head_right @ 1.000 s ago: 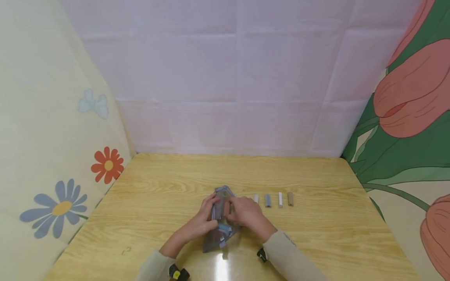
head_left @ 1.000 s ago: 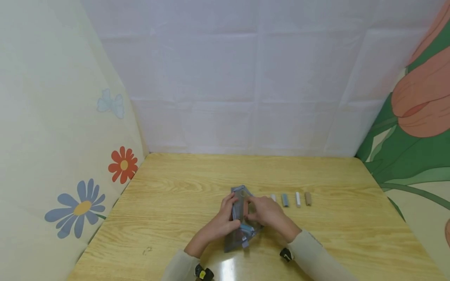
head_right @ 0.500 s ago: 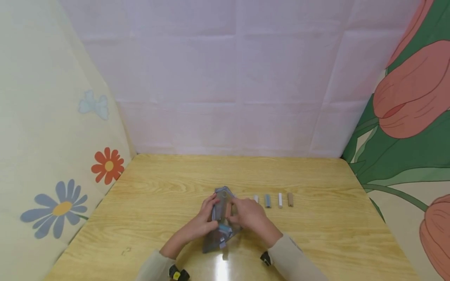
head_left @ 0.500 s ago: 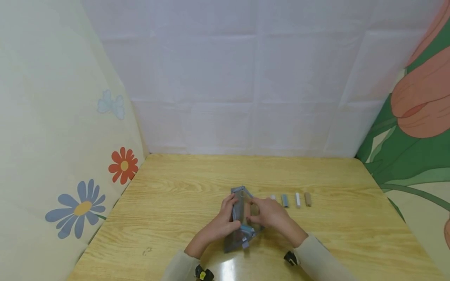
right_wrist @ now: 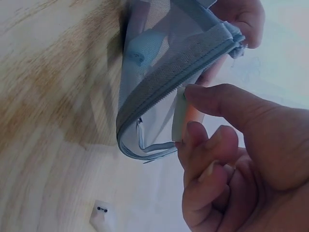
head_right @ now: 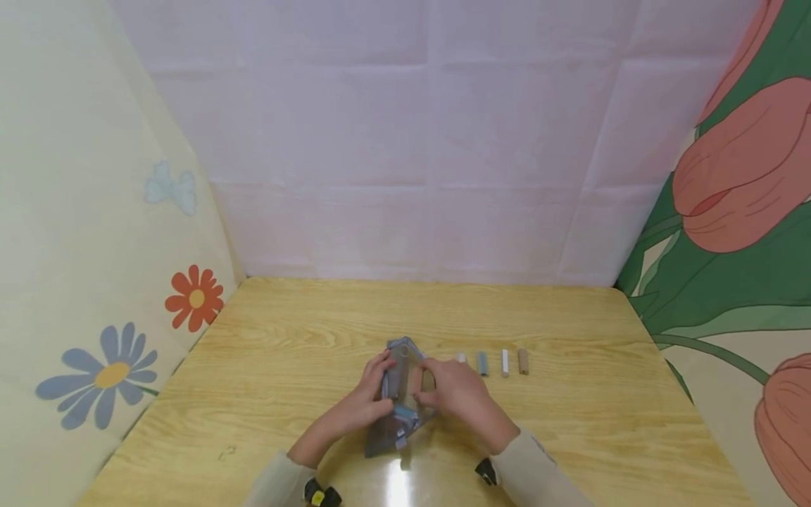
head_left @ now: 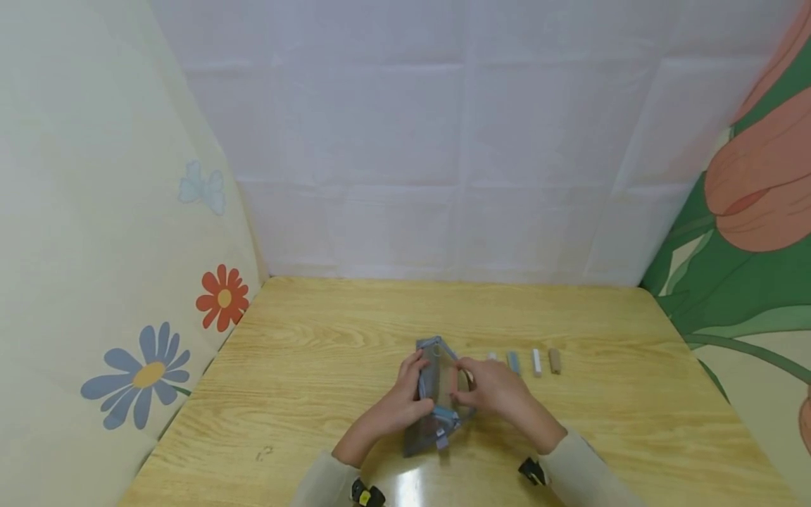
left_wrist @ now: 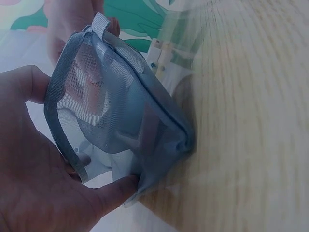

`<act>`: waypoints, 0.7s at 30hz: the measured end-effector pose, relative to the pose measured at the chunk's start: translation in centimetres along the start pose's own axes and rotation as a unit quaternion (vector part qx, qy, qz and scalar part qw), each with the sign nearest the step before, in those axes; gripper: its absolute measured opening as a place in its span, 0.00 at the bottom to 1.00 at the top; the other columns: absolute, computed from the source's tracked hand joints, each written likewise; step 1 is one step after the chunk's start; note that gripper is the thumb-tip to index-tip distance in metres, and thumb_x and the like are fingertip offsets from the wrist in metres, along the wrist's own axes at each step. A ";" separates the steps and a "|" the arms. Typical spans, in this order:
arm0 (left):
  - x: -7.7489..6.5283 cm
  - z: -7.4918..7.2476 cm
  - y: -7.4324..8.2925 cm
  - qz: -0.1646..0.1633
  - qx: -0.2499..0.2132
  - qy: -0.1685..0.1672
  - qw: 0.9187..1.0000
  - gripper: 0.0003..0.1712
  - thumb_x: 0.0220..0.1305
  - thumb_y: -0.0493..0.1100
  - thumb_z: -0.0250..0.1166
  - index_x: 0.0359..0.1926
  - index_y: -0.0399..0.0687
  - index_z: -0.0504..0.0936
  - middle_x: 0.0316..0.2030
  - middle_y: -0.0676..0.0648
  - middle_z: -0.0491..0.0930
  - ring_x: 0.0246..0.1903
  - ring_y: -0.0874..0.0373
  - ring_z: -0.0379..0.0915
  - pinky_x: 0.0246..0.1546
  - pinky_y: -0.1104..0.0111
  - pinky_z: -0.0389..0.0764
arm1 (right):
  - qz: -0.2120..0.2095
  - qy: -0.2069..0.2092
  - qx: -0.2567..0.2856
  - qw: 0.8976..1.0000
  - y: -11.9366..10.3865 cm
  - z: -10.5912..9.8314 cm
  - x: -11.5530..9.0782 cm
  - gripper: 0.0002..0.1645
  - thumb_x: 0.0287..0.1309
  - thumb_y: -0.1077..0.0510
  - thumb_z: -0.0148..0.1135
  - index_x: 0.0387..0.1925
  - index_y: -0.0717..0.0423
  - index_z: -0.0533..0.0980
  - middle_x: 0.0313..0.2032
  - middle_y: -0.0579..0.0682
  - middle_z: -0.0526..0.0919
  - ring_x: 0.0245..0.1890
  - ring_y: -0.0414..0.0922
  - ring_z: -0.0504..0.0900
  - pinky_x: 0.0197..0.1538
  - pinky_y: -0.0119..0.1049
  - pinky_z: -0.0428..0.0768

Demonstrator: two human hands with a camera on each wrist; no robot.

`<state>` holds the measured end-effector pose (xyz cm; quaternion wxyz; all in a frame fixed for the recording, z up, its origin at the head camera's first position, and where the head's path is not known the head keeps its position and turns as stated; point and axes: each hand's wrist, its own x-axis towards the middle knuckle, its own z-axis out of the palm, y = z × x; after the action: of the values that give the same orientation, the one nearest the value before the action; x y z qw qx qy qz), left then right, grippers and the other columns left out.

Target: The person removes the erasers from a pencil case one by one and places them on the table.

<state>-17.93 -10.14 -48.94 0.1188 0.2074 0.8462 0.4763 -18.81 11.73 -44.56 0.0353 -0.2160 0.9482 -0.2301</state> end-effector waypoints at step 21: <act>-0.1 0.0 0.2 0.008 0.005 0.010 1.000 0.49 0.53 0.44 0.59 0.74 0.29 0.53 0.78 0.33 0.38 0.70 0.32 0.51 0.63 0.39 0.66 | 0.032 -0.007 0.018 0.999 1.3 -1.0 -1.5 0.23 0.55 0.48 0.73 0.52 0.46 0.80 0.16 0.37 0.72 0.15 0.36 0.70 0.18 0.30 0.67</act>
<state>-17.78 -10.05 -48.75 0.1053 0.2096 0.8479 0.4753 -18.12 13.87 -44.34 0.0531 -0.1861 0.9503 -0.2439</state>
